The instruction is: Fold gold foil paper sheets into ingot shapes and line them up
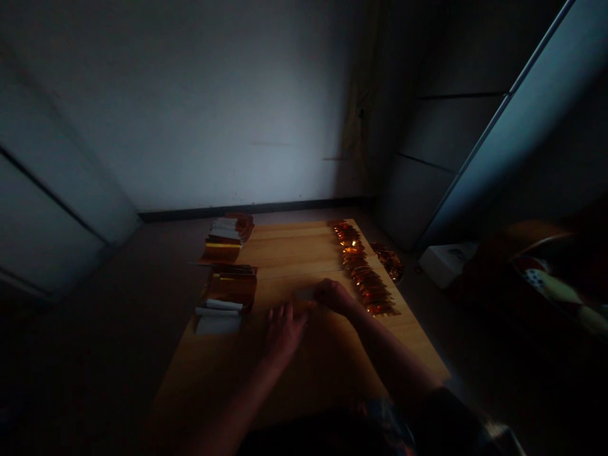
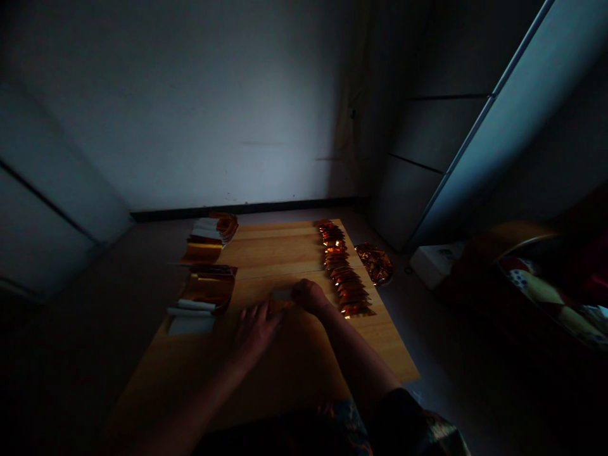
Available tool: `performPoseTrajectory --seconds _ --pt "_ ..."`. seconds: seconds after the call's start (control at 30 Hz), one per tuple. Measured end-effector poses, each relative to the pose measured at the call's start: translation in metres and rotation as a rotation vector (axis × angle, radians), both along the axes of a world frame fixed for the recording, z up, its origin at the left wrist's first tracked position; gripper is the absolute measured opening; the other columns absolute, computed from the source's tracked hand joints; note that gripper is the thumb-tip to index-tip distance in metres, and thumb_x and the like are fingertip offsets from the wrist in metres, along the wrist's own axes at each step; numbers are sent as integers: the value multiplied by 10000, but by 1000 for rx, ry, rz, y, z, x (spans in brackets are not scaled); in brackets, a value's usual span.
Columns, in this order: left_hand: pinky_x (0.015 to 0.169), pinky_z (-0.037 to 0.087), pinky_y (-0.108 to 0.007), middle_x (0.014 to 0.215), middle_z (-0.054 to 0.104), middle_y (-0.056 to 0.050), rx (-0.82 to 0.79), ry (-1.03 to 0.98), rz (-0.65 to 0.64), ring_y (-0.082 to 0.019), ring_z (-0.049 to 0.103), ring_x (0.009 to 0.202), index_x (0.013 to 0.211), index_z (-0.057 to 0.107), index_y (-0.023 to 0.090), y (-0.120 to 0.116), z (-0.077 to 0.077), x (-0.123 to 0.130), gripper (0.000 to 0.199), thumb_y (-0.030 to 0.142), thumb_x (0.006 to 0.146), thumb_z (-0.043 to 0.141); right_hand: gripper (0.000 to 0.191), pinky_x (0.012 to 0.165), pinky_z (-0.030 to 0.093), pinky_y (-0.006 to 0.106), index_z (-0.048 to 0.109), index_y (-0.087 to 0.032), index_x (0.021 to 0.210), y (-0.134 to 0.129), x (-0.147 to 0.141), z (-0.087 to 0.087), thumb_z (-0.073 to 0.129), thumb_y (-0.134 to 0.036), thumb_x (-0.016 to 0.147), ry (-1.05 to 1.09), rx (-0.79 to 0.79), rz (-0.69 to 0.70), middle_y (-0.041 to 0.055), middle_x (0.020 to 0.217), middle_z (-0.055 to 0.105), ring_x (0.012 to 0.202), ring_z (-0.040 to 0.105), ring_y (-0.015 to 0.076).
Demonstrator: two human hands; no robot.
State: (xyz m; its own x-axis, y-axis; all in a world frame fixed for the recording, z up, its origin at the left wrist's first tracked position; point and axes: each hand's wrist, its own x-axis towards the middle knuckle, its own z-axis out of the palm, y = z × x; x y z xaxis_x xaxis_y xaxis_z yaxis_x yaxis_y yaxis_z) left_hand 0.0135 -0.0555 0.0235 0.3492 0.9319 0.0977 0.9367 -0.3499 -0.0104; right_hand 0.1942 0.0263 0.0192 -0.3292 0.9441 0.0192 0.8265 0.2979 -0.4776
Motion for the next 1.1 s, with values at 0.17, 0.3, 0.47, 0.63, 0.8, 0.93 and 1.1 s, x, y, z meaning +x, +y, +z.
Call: performPoseTrajectory --seconds 0.17,0.3,0.47,0.63,0.8,0.93,1.1 --pt "962 367 -560 1195 566 -132 32 -30 7 -300 514 1108 1252 556 395 2 -11 -1 435 173 892 453 215 623 384 225 691 -159 857 -7 -6 3 739 -291 694 -55 3 -45 58 889 657 734 571 153" --pt "938 392 -545 1186 564 -124 35 -22 2 -297 517 1090 1258 547 408 2 -11 0 435 189 894 452 169 625 391 216 693 -164 862 -8 -7 4 711 -249 717 -58 6 -39 58 914 656 747 575 146" --pt "927 407 -531 1234 547 -128 21 17 -4 -297 524 1091 1271 535 399 1 -6 0 449 181 885 463 122 635 420 201 712 -166 826 -2 0 0 612 -141 762 10 -27 -56 43 846 689 724 604 137" --pt "946 389 -537 1265 533 -133 -8 1 5 -310 512 1130 1244 562 380 1 -2 1 396 225 891 470 181 706 451 214 722 -192 885 6 6 -3 596 -116 781 -1 29 24 30 885 704 788 620 149" --pt "979 349 -539 1245 556 -102 -16 -87 10 -285 512 1125 1116 635 345 7 3 -2 276 308 881 496 213 778 426 238 700 -164 954 -4 2 1 502 -135 881 -149 132 161 91 990 653 895 575 161" --pt "963 351 -531 1304 550 -78 -26 -165 19 -287 482 1188 985 672 300 21 6 -7 208 317 876 496 216 811 406 288 653 -199 1024 -31 -5 10 463 -189 920 -244 180 127 90 1076 608 967 521 195" --pt "973 368 -487 1279 596 -43 -44 -348 -26 -246 511 1180 919 676 267 38 1 -11 169 250 835 530 187 792 396 320 641 -189 983 -61 -16 19 466 -195 918 -297 141 95 103 1064 605 957 506 218"
